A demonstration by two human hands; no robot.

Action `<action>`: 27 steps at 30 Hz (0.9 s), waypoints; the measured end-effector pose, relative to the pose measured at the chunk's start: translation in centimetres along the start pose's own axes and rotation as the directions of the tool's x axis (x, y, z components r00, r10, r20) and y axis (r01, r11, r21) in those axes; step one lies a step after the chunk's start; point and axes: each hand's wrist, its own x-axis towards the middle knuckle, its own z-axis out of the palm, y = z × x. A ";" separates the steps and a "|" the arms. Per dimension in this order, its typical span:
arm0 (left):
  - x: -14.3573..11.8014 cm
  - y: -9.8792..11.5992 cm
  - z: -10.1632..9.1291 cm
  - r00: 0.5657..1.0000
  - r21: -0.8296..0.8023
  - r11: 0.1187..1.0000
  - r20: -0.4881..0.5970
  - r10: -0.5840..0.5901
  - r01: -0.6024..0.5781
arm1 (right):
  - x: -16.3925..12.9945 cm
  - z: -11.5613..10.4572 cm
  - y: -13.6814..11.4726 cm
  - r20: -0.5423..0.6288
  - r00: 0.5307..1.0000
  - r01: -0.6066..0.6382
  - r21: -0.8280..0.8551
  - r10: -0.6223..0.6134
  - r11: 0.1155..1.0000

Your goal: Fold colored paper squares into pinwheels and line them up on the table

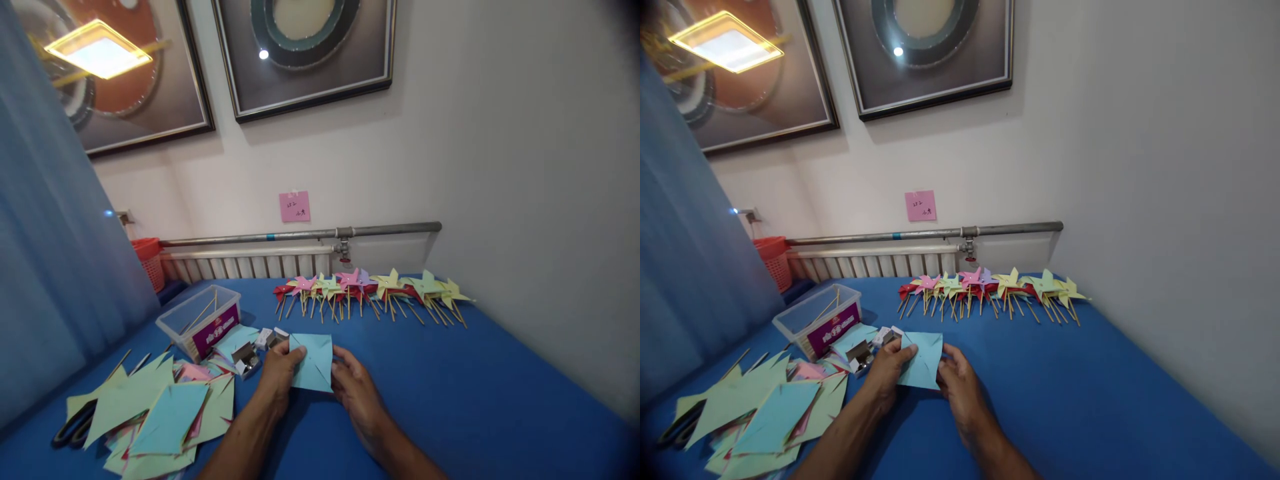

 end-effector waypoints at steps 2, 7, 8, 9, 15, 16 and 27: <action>0.1 0.0 0.0 1.000 0.000 1.000 -0.005 0.001 -0.001 | 0.0 0.1 -0.1 0.004 1.000 -0.002 0.012 0.002 1.000; 0.1 -0.3 0.1 1.000 0.009 1.000 -0.020 0.019 -0.019 | -0.1 0.5 -0.4 0.027 0.999 -0.031 0.052 0.029 0.998; 0.1 -0.3 0.1 1.000 0.011 1.000 -0.017 0.015 -0.015 | -0.1 0.5 -0.4 0.032 0.999 -0.034 0.058 0.032 0.998; 0.1 -0.2 0.1 1.000 0.012 1.000 -0.012 0.009 -0.009 | -0.1 0.5 -0.4 0.035 0.999 -0.037 0.064 0.035 0.997; 0.0 0.0 0.1 1.000 -0.023 1.000 0.002 -0.021 0.021 | 0.1 0.1 -0.1 0.029 0.999 -0.039 0.082 0.036 0.996; -0.1 0.1 0.1 1.000 -0.031 0.999 0.007 -0.023 0.023 | 0.2 0.0 -0.1 0.007 1.000 -0.027 0.073 0.026 0.997; 0.2 0.3 -0.2 0.999 -0.026 1.000 0.036 -0.016 0.017 | 1.6 -1.5 0.6 -0.058 0.994 0.085 -0.070 -0.089 0.994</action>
